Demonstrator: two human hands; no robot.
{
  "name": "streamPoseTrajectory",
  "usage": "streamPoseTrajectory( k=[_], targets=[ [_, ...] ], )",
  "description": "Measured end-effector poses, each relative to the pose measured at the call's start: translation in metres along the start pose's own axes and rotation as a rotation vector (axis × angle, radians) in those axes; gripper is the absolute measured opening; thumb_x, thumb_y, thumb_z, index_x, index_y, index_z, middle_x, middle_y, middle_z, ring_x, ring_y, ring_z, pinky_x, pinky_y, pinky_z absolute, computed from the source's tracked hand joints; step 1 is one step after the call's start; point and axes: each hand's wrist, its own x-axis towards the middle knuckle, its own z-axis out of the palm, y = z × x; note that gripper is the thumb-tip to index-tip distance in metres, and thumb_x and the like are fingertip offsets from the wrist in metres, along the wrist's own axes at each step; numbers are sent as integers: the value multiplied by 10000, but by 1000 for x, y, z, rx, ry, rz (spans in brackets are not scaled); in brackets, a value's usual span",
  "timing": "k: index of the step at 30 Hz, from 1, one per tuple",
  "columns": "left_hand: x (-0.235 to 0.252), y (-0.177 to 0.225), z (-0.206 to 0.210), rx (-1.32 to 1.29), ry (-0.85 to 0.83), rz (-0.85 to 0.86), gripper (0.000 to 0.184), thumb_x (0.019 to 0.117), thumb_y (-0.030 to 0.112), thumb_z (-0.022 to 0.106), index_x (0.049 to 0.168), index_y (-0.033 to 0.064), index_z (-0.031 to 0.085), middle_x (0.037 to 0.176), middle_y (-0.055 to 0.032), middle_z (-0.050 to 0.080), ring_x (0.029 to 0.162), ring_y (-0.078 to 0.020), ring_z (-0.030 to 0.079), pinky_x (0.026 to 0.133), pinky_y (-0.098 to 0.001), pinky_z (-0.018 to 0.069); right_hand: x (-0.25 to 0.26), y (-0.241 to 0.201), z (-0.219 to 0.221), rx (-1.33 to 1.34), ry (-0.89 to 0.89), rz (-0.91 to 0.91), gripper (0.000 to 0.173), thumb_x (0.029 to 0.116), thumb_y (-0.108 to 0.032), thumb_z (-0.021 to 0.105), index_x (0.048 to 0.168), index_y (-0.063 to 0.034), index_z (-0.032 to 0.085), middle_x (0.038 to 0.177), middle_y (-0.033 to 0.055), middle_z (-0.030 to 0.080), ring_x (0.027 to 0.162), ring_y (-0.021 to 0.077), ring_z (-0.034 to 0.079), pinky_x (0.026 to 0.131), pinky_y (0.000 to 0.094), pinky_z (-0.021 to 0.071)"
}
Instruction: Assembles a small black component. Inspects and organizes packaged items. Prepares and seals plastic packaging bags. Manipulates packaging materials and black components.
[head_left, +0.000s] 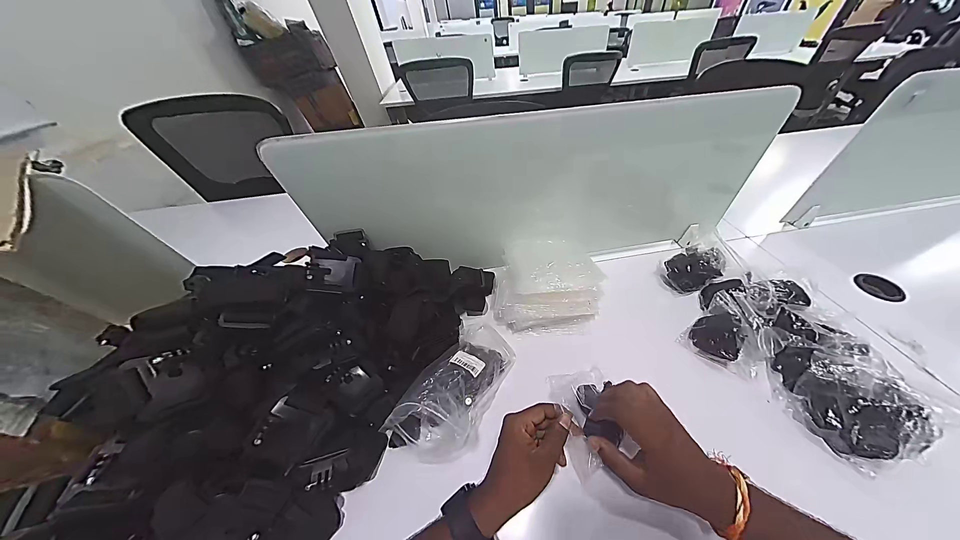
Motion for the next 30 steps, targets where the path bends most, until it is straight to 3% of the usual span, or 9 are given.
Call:
streamPoseTrajectory(
  k=[6,13,17,23,26,30],
  targets=[
    [0,-3,-2,84,-77,1,132,1000,125,647,965,23,722,697,0,686,531,-45,614,512,-212,543,-1,0,5,-86,-79,-44,339,931,-505,643,1043,-188,691,1037,10,682,981,187,622,805,405,473],
    [-1,-6,-3,121,-96,38,139,973,149,698,937,20,735,694,7,694,576,-29,635,572,-205,559,-2,-2,5,-166,-96,-58,405,889,-614,657,981,-221,687,1111,-2,667,1080,196,598,873,425,455],
    [-1,-7,-3,149,-115,45,161,942,193,738,895,39,735,642,41,640,534,11,552,526,-169,482,-2,-2,6,-204,-92,-73,411,874,-635,661,896,-225,668,1133,5,670,1122,204,594,911,447,445],
    [-1,-9,-4,208,-158,53,233,931,260,761,865,39,731,645,28,644,532,8,542,519,-174,468,-3,-3,10,-192,-110,-81,334,879,-569,678,868,-236,652,1155,-4,659,1156,196,580,947,470,425],
    [-1,-10,-5,213,-171,54,244,940,270,752,873,36,732,647,28,645,537,8,541,526,-176,467,-4,-3,12,-183,-135,-71,213,898,-443,645,881,-232,663,1170,-7,665,1175,201,581,963,479,422],
    [0,-10,-4,214,-180,52,199,971,209,706,913,22,743,709,2,686,597,-10,604,585,-190,524,-4,-4,12,-201,-133,-79,161,922,-369,598,884,-227,666,1176,-18,668,1192,186,577,972,469,414]
  ],
)
